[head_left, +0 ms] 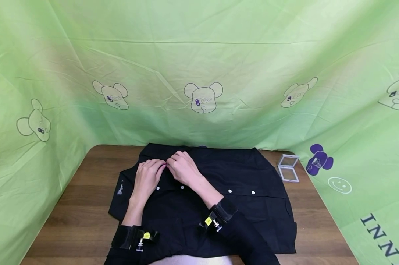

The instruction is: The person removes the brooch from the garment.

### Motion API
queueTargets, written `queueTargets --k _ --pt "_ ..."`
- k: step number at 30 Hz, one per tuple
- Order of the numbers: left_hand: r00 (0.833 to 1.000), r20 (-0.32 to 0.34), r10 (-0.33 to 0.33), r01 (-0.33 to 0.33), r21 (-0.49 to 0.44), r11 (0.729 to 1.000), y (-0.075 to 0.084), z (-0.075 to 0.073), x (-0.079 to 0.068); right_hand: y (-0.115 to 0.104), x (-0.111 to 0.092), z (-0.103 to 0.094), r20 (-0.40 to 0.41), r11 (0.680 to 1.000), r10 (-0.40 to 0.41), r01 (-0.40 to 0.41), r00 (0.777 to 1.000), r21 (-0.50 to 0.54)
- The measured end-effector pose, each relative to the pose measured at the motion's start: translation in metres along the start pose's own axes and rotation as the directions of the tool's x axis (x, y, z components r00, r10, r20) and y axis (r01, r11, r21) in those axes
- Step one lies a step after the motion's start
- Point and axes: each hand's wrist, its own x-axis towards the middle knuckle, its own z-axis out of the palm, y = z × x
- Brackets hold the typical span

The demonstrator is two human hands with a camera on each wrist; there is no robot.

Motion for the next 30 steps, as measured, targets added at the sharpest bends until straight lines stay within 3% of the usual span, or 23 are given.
queueTargets --k 11,21,30 --pt "1.0 0.004 0.003 -0.003 0.0 1.0 0.002 -0.001 0.0 0.0 0.001 0.002 -0.002 1.0 0.015 -0.015 1.0 0.007" --pt "1.0 -0.003 0.023 -0.023 -0.127 0.992 -0.004 0.002 0.0 0.005 -0.004 0.008 -0.056 0.99 0.033 -0.024 0.998 0.139" --pt "0.991 0.062 -0.12 0.133 -0.287 0.949 -0.01 0.005 -0.005 0.011 -0.011 0.022 -0.124 0.941 0.128 -0.081 0.984 0.329"
